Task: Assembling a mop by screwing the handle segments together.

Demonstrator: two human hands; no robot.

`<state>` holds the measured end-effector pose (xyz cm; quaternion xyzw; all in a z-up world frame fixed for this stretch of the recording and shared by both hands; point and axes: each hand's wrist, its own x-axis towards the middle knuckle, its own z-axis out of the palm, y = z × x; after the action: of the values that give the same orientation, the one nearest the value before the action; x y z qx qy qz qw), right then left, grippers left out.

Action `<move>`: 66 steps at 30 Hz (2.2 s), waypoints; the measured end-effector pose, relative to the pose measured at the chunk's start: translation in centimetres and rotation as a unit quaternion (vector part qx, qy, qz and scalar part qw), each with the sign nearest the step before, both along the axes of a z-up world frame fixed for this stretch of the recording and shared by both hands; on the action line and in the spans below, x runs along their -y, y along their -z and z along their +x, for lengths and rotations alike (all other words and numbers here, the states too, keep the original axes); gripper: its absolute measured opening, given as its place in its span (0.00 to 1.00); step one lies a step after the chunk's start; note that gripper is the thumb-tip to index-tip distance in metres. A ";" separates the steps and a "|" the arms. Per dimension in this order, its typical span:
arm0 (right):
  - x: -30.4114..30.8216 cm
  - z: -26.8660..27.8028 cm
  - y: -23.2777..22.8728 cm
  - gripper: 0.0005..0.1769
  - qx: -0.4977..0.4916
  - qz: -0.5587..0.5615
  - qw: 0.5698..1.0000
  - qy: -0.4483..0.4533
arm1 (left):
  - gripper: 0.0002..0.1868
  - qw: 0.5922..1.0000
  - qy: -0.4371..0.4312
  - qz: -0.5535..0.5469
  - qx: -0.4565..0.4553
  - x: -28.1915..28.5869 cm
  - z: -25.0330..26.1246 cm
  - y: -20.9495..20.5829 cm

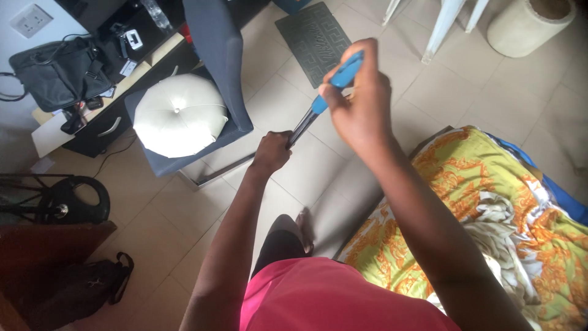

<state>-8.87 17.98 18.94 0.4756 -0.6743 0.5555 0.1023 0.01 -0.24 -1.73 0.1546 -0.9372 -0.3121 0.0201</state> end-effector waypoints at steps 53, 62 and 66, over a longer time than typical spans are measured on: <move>-3.1 2.7 -5.2 0.23 0.008 0.093 0.996 0.008 | 0.11 0.991 0.048 0.085 -0.088 -4.7 -2.5 -1.4; -2.6 3.7 -9.0 0.23 -0.048 0.091 0.995 0.001 | 0.09 0.987 0.064 0.083 -0.124 -3.2 -4.3 -5.1; -0.8 2.8 -11.0 0.23 -0.043 0.061 0.997 0.036 | 0.12 0.985 0.093 0.070 -0.131 -1.3 -5.0 -8.2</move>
<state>-6.11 18.75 29.97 0.4795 -0.7190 0.4881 0.1219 -4.96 1.05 6.50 0.0254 -0.9127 -0.3946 0.1029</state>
